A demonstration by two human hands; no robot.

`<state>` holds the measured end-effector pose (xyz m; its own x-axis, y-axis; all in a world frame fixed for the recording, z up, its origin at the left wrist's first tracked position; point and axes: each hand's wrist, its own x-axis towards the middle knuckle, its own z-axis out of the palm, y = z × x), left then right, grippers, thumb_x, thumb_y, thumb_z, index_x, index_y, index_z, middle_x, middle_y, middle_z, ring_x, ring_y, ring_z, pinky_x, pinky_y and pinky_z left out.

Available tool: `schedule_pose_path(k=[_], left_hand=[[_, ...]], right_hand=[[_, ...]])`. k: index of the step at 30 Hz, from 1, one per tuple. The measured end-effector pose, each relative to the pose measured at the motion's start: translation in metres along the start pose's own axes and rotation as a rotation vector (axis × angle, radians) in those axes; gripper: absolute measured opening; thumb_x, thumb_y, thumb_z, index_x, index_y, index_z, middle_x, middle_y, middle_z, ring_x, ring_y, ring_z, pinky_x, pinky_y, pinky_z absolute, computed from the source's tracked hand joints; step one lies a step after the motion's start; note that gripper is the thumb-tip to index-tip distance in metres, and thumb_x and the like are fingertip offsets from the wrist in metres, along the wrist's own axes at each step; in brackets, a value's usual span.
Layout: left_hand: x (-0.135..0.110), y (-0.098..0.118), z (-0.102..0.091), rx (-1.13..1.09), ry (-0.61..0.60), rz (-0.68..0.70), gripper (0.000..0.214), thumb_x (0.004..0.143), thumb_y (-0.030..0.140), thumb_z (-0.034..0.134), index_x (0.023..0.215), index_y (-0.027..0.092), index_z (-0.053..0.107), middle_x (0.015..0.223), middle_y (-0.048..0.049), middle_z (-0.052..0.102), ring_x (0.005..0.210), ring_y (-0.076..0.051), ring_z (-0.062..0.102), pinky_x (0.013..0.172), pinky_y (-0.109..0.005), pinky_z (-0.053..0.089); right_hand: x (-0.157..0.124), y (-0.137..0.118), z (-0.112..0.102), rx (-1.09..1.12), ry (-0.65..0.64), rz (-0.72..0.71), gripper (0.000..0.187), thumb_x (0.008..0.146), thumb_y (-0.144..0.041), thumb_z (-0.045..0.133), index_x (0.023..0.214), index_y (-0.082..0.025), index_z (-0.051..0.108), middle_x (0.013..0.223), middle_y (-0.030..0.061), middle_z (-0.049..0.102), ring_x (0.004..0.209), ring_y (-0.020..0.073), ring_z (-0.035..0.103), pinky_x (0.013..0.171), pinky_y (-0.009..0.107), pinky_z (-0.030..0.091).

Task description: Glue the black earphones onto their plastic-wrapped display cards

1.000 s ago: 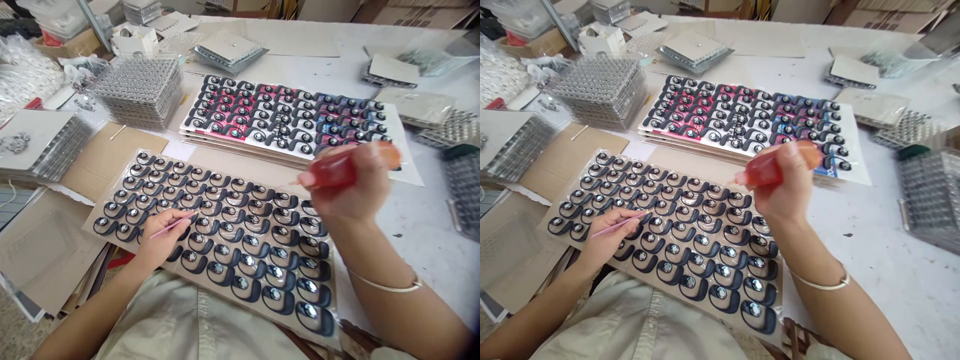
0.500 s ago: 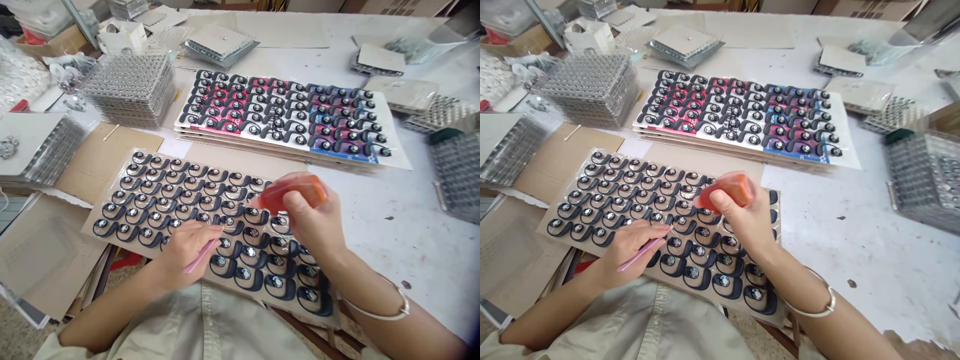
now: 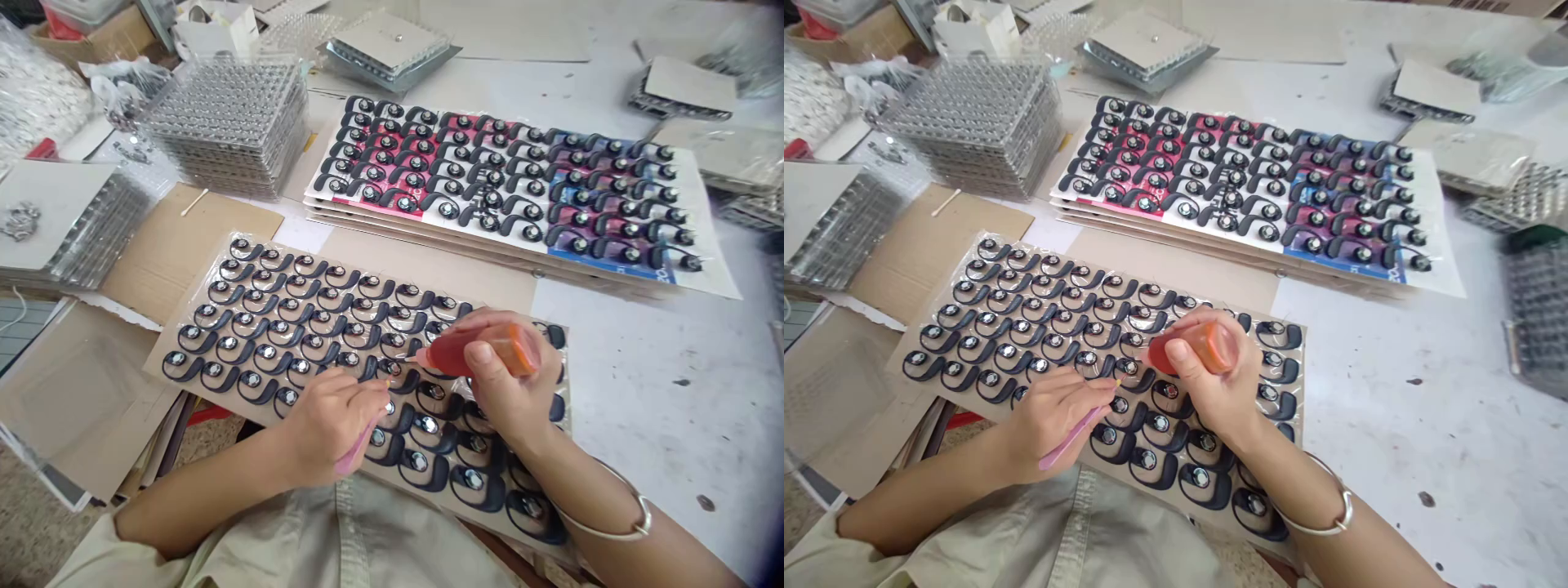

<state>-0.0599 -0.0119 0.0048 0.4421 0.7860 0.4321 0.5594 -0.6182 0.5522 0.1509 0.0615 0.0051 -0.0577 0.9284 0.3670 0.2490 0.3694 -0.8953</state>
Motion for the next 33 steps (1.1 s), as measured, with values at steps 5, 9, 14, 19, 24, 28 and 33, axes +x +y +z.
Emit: schedule_pose_path(k=[5,9,14,19,24,28,33], left_hand=[[-0.002,0.0,0.002,0.108,-0.024,0.084,0.022,0.083,0.009,0.049,0.103,0.009,0.058,0.102,-0.0126,0.07,0.069,-0.016,0.061,0.066,-0.031,0.051],[0.002,0.007,0.003,0.252,-0.008,0.148,0.02,0.087,0.009,0.043,0.094,0.007,0.061,0.097,-0.015,0.071,0.065,-0.015,0.059,0.06,-0.03,0.049],[0.005,0.013,0.004,0.316,-0.014,0.168,0.019,0.087,0.008,0.043,0.091,0.005,0.062,0.097,-0.0183,0.07,0.068,-0.017,0.062,0.058,-0.03,0.048],[0.002,0.014,0.009,0.357,-0.015,0.18,0.017,0.087,0.009,0.046,0.09,0.003,0.062,0.095,-0.0201,0.07,0.066,-0.018,0.063,0.056,-0.031,0.049],[0.002,0.014,0.009,0.355,-0.006,0.18,0.017,0.086,0.008,0.047,0.089,0.004,0.062,0.094,-0.019,0.071,0.066,-0.018,0.063,0.055,-0.03,0.049],[0.004,0.014,0.006,0.333,-0.016,0.158,0.019,0.086,0.007,0.044,0.089,0.004,0.062,0.095,-0.0182,0.071,0.064,-0.016,0.062,0.055,-0.03,0.05],[0.005,0.014,0.005,0.32,-0.009,0.143,0.018,0.085,0.006,0.044,0.089,0.005,0.062,0.095,-0.0176,0.071,0.063,-0.016,0.061,0.056,-0.029,0.05]], right_hand=[[0.003,-0.005,0.003,-0.034,-0.053,-0.015,0.023,0.079,-0.047,0.067,0.08,-0.024,0.065,0.069,0.0016,0.067,0.061,0.0175,0.062,0.057,0.032,0.052],[0.002,-0.007,0.006,-0.046,-0.095,0.008,0.022,0.079,-0.046,0.067,0.081,-0.024,0.064,0.069,0.0015,0.067,0.06,0.0169,0.063,0.056,0.031,0.052],[0.0,-0.006,0.008,-0.001,-0.13,0.027,0.022,0.078,-0.045,0.068,0.081,-0.024,0.063,0.069,0.0009,0.067,0.058,0.0156,0.062,0.052,0.029,0.052],[0.0,-0.006,0.01,0.02,-0.151,0.025,0.018,0.079,-0.04,0.07,0.082,-0.024,0.063,0.07,0.0005,0.067,0.058,0.0148,0.063,0.052,0.028,0.052],[-0.001,-0.005,0.01,0.028,-0.171,0.01,0.015,0.079,-0.037,0.07,0.085,-0.026,0.063,0.072,0.0002,0.068,0.059,0.0147,0.064,0.053,0.027,0.053],[-0.001,-0.005,0.01,0.027,-0.172,-0.009,0.014,0.08,-0.036,0.07,0.086,-0.026,0.063,0.072,0.0002,0.068,0.059,0.0152,0.065,0.052,0.028,0.053],[-0.001,-0.005,0.011,0.014,-0.163,-0.028,0.014,0.081,-0.037,0.069,0.086,-0.025,0.062,0.072,0.0005,0.068,0.06,0.0155,0.064,0.054,0.029,0.053]])
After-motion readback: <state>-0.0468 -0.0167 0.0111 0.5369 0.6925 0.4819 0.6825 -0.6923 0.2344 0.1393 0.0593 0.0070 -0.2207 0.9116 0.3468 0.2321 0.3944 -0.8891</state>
